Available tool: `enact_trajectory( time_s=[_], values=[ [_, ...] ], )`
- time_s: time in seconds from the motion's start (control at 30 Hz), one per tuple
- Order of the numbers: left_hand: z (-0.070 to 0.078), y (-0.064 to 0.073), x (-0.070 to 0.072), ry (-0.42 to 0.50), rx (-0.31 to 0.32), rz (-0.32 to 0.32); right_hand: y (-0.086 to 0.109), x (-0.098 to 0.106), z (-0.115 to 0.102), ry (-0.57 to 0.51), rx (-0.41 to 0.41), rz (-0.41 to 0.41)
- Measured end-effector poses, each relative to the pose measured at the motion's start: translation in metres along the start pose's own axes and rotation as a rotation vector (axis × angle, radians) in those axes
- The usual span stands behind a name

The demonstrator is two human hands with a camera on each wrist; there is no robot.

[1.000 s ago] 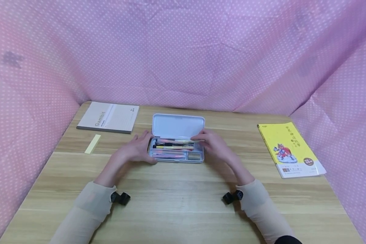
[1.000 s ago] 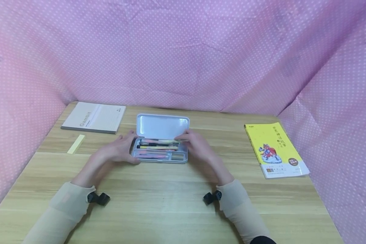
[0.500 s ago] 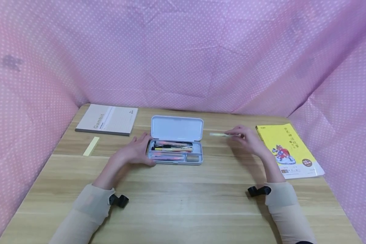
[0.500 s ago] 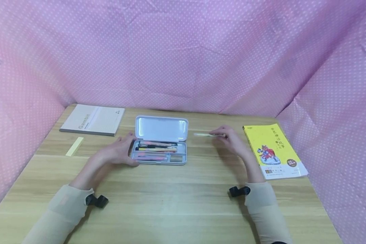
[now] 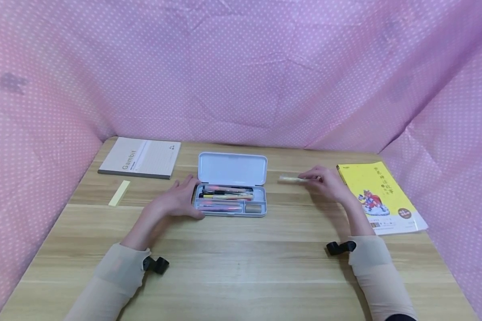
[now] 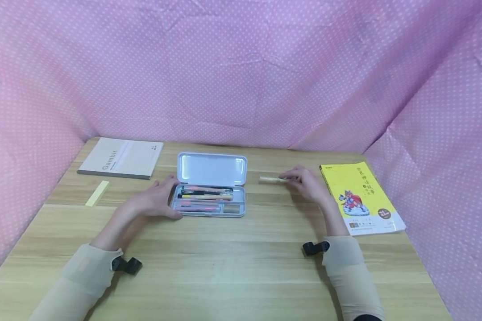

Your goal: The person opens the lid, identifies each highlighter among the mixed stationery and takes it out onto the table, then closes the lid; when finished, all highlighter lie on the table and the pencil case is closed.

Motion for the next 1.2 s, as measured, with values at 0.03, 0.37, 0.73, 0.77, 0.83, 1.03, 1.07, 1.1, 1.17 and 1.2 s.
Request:
enact_trajectory(
  time_s=[0.03,0.37,0.73,0.77,0.83,1.03,1.07,1.1,1.17,1.2],
  values=[
    [0.0,0.0,0.0,0.0,0.002,0.001,0.0,-0.001,0.0,0.01,-0.005,-0.004],
    [-0.001,0.0,0.0,0.019,-0.017,0.013,0.0,-0.007,0.003,-0.017,-0.017,-0.079],
    [-0.001,0.001,0.001,0.005,-0.005,0.007,-0.001,-0.01,0.004,0.005,-0.027,-0.095],
    [-0.001,0.001,0.001,0.006,-0.005,0.007,-0.002,-0.01,0.004,0.005,-0.027,-0.094],
    [-0.001,0.001,0.0,0.007,-0.006,0.008,-0.002,-0.011,0.004,0.006,-0.021,-0.093],
    [-0.002,0.0,0.0,0.007,-0.02,0.014,-0.001,-0.01,0.003,0.006,-0.014,-0.098],
    [-0.002,0.0,0.0,0.008,-0.023,0.015,0.0,-0.01,0.003,0.006,-0.015,-0.099],
    [-0.002,0.0,0.0,0.008,-0.024,0.015,0.0,-0.01,0.003,0.007,-0.016,-0.1],
    [-0.002,0.0,0.0,0.012,-0.025,0.015,0.0,-0.01,0.003,0.011,-0.017,-0.099],
    [-0.002,0.0,0.0,0.012,-0.025,0.016,0.0,-0.01,0.003,0.012,-0.014,-0.099]
  ],
)
Point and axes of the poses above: each hand's wrist, its own y-axis away from the middle knuckle, its own x-axis out of the back of the hand, z = x × y, the point moved 2 cm from there along -y, towards the middle knuckle, and after that the axes turned 7 degrees about y, right-handed, at the moved point
